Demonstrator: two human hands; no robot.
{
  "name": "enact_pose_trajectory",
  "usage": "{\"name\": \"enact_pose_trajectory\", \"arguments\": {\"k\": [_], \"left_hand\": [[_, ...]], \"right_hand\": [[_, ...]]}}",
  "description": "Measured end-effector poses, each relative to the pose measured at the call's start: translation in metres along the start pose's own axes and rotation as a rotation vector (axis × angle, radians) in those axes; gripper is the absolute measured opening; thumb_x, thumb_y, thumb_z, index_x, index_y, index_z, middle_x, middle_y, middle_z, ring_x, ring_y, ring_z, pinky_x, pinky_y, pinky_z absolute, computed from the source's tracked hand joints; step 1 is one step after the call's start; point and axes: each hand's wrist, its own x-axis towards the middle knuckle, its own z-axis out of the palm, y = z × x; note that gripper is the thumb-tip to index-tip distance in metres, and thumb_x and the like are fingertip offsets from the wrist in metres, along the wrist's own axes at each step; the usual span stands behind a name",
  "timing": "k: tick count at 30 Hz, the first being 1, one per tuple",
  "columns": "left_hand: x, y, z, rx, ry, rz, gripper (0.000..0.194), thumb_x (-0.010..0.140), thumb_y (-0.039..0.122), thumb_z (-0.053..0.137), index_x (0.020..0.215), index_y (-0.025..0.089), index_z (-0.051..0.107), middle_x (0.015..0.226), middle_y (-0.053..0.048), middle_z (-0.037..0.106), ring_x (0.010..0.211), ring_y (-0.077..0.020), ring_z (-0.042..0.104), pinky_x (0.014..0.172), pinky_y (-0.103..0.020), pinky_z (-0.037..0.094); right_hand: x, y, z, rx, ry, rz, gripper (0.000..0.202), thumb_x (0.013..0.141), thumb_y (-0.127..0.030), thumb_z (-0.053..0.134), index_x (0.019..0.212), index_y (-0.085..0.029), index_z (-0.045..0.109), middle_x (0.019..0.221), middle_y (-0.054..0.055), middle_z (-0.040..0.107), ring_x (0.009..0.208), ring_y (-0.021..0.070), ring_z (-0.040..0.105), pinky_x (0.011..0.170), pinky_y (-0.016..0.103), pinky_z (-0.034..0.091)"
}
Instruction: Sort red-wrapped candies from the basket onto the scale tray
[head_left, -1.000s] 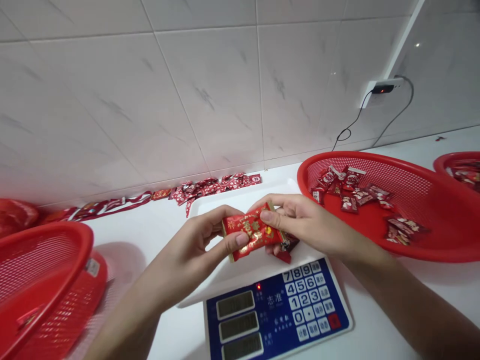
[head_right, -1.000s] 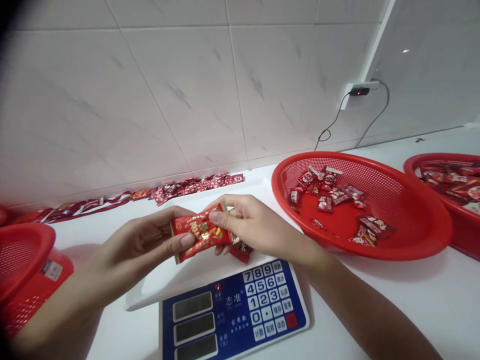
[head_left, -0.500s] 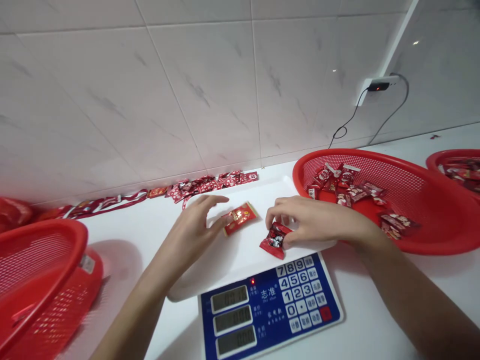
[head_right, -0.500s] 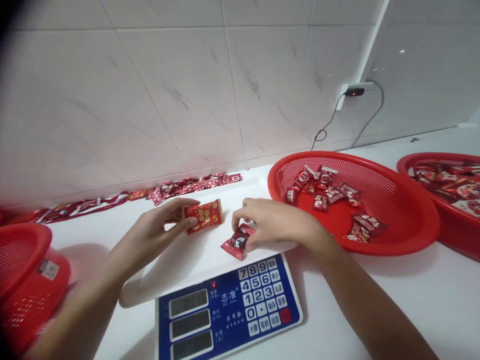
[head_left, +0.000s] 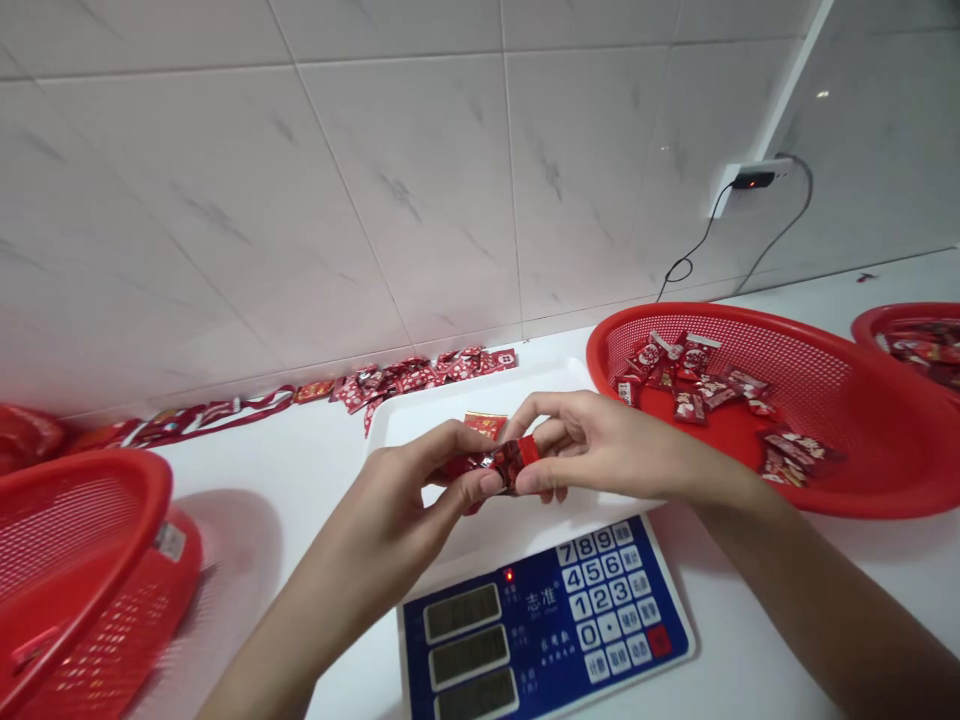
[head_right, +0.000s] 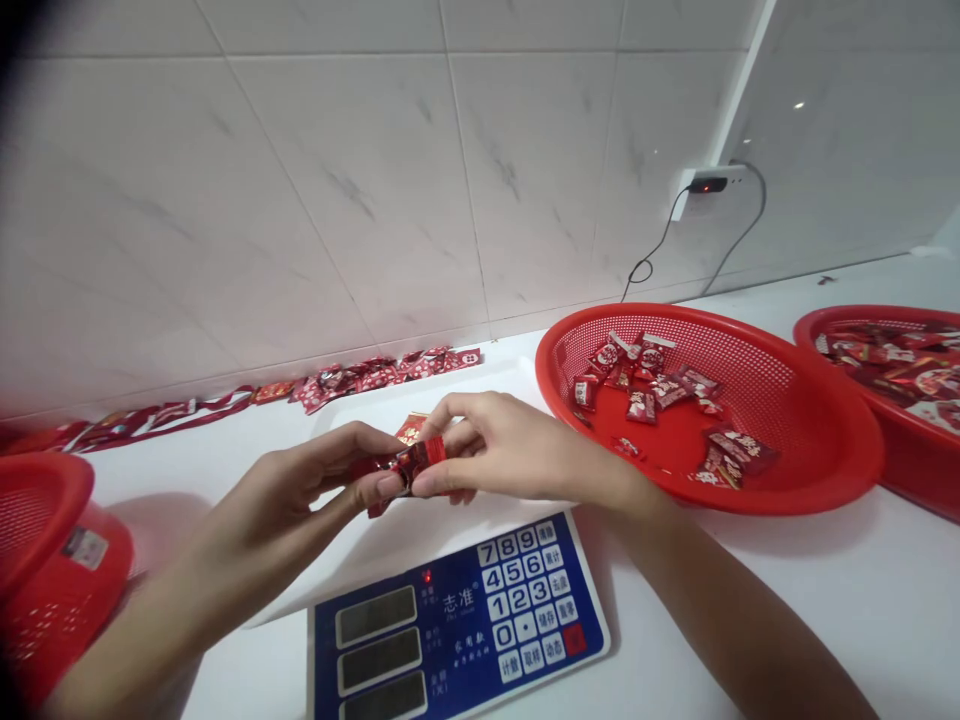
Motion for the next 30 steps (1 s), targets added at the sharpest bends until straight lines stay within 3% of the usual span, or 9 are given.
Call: {"name": "enact_pose_trajectory", "arguments": {"k": [3,6,9,15,21,25,30], "left_hand": [[-0.001,-0.002,-0.003,-0.099,-0.016,-0.022,0.012,0.094,0.031,0.064,0.096,0.020,0.066,0.077,-0.001,0.069,0.065,-0.0125,0.060,0.061,-0.023,0.050],[-0.001,-0.004,-0.006,-0.201,-0.098,-0.038,0.015,0.095,0.032,0.064,0.103,0.019,0.066,0.088,-0.005,0.074,0.075,-0.0160,0.067,0.070,-0.027,0.056],[-0.001,-0.006,-0.008,-0.169,-0.113,-0.025,0.015,0.097,0.029,0.061,0.106,0.018,0.065,0.096,-0.008,0.075,0.081,-0.0177,0.070,0.075,-0.029,0.057],[-0.003,-0.003,-0.006,-0.135,-0.082,-0.008,0.009,0.096,0.026,0.063,0.099,0.019,0.067,0.081,-0.003,0.073,0.072,-0.0147,0.068,0.068,-0.025,0.054],[0.001,-0.009,-0.010,-0.177,-0.130,-0.054,0.022,0.097,0.036,0.064,0.110,0.019,0.069,0.094,-0.008,0.076,0.081,-0.0191,0.071,0.074,-0.030,0.057],[0.001,-0.009,-0.018,-0.080,-0.139,-0.083,0.036,0.102,0.047,0.052,0.094,0.020,0.074,0.090,-0.008,0.078,0.084,-0.0225,0.074,0.079,-0.033,0.059],[0.002,-0.006,-0.015,0.061,-0.149,-0.085,0.034,0.099,0.044,0.054,0.085,0.020,0.073,0.078,-0.004,0.075,0.073,-0.0197,0.070,0.063,-0.027,0.054]], "right_hand": [[-0.001,-0.002,-0.004,-0.001,0.014,0.010,0.011,0.085,-0.021,0.075,0.088,-0.017,0.065,0.071,-0.001,0.067,0.065,0.0116,0.063,0.067,0.027,0.050],[-0.001,-0.001,-0.005,-0.051,0.034,-0.019,0.009,0.087,-0.022,0.074,0.090,-0.017,0.067,0.073,0.000,0.069,0.066,0.0120,0.064,0.067,0.027,0.051],[0.000,0.000,-0.004,-0.095,0.058,-0.022,0.007,0.087,-0.019,0.073,0.090,-0.017,0.067,0.073,0.000,0.070,0.066,0.0119,0.063,0.067,0.026,0.050],[0.000,-0.001,-0.005,-0.095,0.014,-0.002,0.007,0.088,-0.020,0.072,0.087,-0.017,0.066,0.071,0.000,0.068,0.065,0.0111,0.063,0.064,0.025,0.050],[0.000,0.000,-0.005,-0.072,0.053,-0.006,0.004,0.089,-0.018,0.069,0.087,-0.017,0.065,0.073,0.000,0.069,0.065,0.0117,0.064,0.066,0.026,0.055],[0.002,-0.001,0.000,-0.083,0.107,0.042,0.007,0.089,-0.015,0.069,0.084,-0.017,0.064,0.069,0.000,0.068,0.062,0.0118,0.065,0.065,0.027,0.055],[0.004,0.000,-0.002,-0.114,0.109,0.060,0.005,0.088,-0.016,0.070,0.087,-0.016,0.066,0.069,0.000,0.069,0.062,0.0116,0.064,0.064,0.026,0.052]]}}
